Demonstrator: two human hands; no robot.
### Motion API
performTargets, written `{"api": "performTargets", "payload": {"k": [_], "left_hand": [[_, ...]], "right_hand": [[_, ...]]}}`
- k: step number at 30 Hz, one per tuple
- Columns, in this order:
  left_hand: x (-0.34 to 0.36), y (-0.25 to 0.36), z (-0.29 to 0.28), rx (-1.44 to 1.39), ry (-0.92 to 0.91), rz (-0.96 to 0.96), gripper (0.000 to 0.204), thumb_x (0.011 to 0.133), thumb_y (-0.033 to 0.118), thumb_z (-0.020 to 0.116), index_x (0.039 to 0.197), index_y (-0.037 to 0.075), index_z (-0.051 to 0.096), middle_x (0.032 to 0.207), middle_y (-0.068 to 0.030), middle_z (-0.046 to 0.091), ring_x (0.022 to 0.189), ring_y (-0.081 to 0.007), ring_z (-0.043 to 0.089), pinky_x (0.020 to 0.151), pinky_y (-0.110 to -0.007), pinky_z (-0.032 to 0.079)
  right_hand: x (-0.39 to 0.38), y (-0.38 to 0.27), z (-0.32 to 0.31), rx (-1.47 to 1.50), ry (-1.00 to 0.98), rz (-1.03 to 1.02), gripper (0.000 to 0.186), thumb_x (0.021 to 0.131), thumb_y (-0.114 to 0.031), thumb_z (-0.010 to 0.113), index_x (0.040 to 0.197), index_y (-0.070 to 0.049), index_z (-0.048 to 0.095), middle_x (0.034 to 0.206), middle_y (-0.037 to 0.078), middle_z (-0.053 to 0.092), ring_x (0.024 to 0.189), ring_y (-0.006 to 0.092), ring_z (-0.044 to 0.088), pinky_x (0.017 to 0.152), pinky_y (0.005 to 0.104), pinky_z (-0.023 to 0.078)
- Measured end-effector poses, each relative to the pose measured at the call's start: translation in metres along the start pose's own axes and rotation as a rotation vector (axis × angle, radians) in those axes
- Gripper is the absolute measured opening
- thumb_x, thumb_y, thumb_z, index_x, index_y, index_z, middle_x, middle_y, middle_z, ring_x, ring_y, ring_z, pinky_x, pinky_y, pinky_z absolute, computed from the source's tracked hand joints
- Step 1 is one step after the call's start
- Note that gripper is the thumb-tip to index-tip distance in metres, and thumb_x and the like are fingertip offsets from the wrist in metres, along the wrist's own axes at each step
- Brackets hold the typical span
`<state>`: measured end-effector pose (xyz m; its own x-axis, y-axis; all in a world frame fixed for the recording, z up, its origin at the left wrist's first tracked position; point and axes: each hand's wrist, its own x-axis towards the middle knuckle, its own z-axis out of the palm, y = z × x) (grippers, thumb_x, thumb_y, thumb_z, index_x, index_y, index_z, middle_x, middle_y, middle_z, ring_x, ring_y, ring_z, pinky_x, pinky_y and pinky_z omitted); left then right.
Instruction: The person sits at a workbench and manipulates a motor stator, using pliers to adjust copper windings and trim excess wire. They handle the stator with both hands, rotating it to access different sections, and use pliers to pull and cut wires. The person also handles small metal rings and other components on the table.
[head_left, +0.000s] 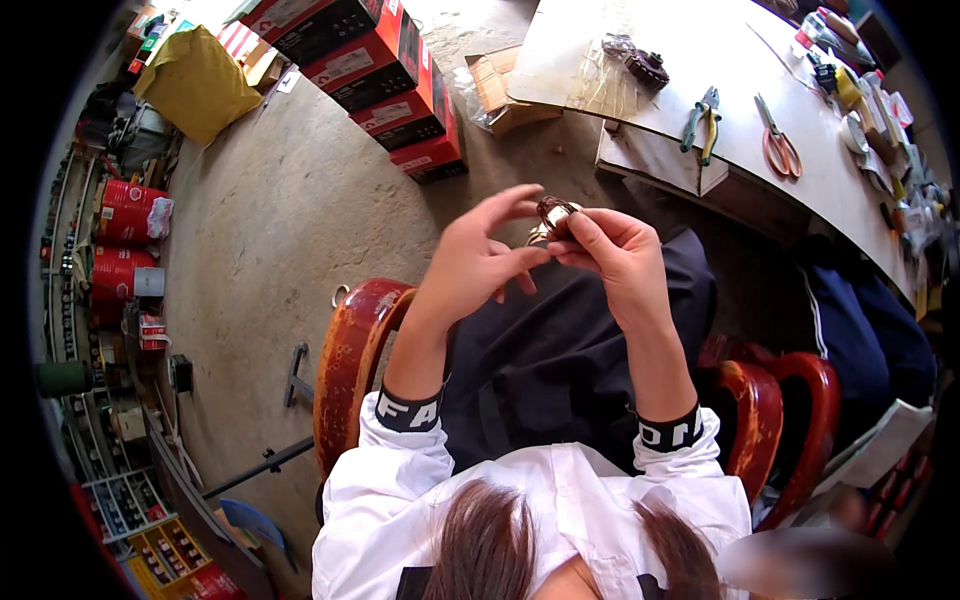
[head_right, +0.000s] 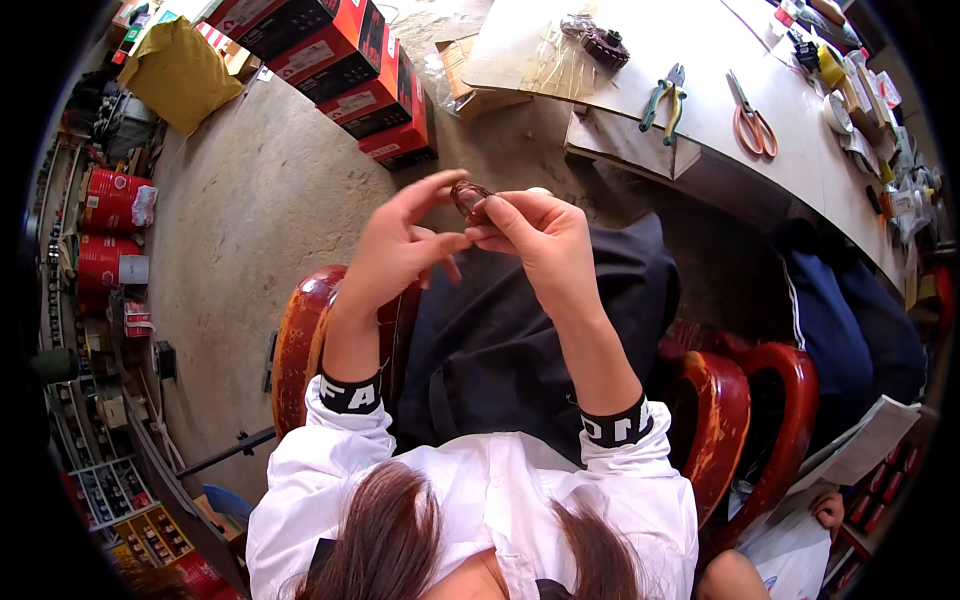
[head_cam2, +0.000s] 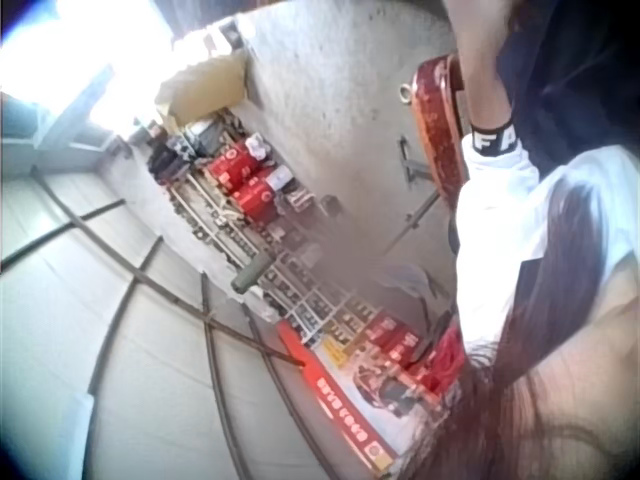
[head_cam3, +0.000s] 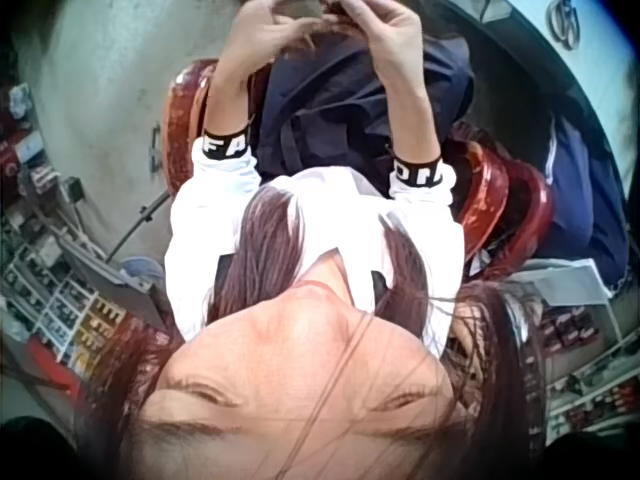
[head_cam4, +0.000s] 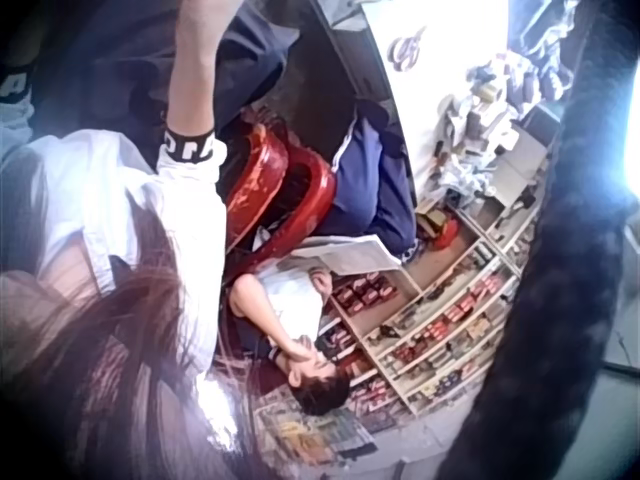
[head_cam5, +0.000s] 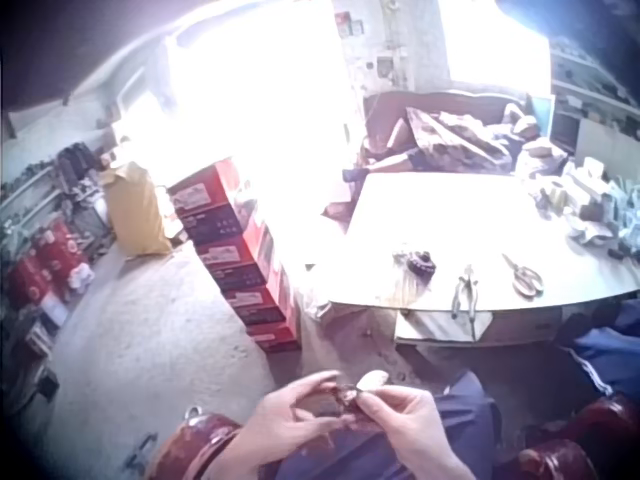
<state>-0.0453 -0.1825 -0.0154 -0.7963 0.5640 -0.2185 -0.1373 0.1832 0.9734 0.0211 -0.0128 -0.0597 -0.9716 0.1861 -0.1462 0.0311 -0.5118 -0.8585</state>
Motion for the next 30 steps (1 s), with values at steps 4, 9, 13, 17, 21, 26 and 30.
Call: {"api": "performTargets", "payload": {"k": [4,9,13,17,21,26,30], "left_hand": [[-0.004,0.004,-0.005,-0.029,0.091,0.172,0.040,0.084,0.000,0.070,0.123,-0.001,0.060,0.103,-0.0082,0.064,0.074,-0.0100,0.066,0.064,-0.021,0.055],[-0.001,0.001,-0.003,-0.024,0.131,0.186,0.026,0.086,-0.002,0.068,0.111,-0.004,0.066,0.094,-0.0079,0.070,0.081,-0.0136,0.068,0.072,-0.024,0.056],[0.004,-0.011,-0.009,-0.084,0.096,0.164,0.020,0.086,-0.002,0.068,0.105,-0.007,0.067,0.095,-0.0126,0.072,0.083,-0.0155,0.069,0.074,-0.026,0.057],[0.002,-0.008,-0.015,-0.058,0.102,0.138,0.014,0.086,-0.002,0.068,0.099,-0.006,0.069,0.089,-0.0110,0.072,0.079,-0.0148,0.069,0.072,-0.026,0.057],[0.004,-0.003,-0.026,0.000,0.095,0.134,0.011,0.085,-0.002,0.069,0.095,-0.005,0.070,0.086,-0.0096,0.072,0.076,-0.0133,0.068,0.069,-0.025,0.056],[0.000,0.008,-0.026,0.149,0.074,0.048,0.010,0.085,0.000,0.069,0.093,-0.004,0.071,0.083,-0.0080,0.072,0.073,-0.0115,0.068,0.066,-0.023,0.055],[0.002,0.008,-0.028,0.157,0.085,0.039,0.010,0.085,0.000,0.068,0.094,-0.005,0.071,0.083,-0.0081,0.072,0.072,-0.0118,0.068,0.065,-0.023,0.055]], "right_hand": [[0.000,-0.005,0.006,-0.133,0.006,-0.070,0.021,0.094,-0.011,0.063,0.103,0.007,0.067,0.091,0.012,0.071,0.077,0.0160,0.070,0.072,0.0244,0.058],[-0.002,-0.007,0.019,-0.283,0.051,-0.161,0.015,0.091,-0.006,0.064,0.095,0.008,0.068,0.082,0.010,0.070,0.075,0.0143,0.070,0.069,0.0234,0.056],[-0.004,-0.005,0.020,-0.391,0.039,-0.217,0.015,0.090,-0.005,0.065,0.096,0.008,0.068,0.081,0.008,0.070,0.076,0.0127,0.070,0.069,0.0222,0.055],[-0.003,-0.012,0.019,-0.371,-0.084,-0.163,0.016,0.089,-0.006,0.067,0.097,0.008,0.067,0.082,0.006,0.070,0.075,0.0104,0.068,0.068,0.0219,0.053],[0.010,-0.028,0.004,-0.363,-0.373,0.169,0.020,0.086,-0.011,0.071,0.097,0.005,0.068,0.082,0.003,0.068,0.069,0.0069,0.062,0.063,0.0207,0.051],[0.032,-0.028,-0.010,-0.530,-0.555,0.281,0.028,0.086,-0.023,0.073,0.094,0.004,0.067,0.080,-0.001,0.064,0.072,0.0037,0.055,0.064,0.0212,0.045],[0.038,-0.021,-0.008,-0.424,-0.547,0.206,0.027,0.083,-0.020,0.076,0.095,0.003,0.068,0.081,-0.001,0.063,0.073,0.0027,0.053,0.063,0.0199,0.044]]}}
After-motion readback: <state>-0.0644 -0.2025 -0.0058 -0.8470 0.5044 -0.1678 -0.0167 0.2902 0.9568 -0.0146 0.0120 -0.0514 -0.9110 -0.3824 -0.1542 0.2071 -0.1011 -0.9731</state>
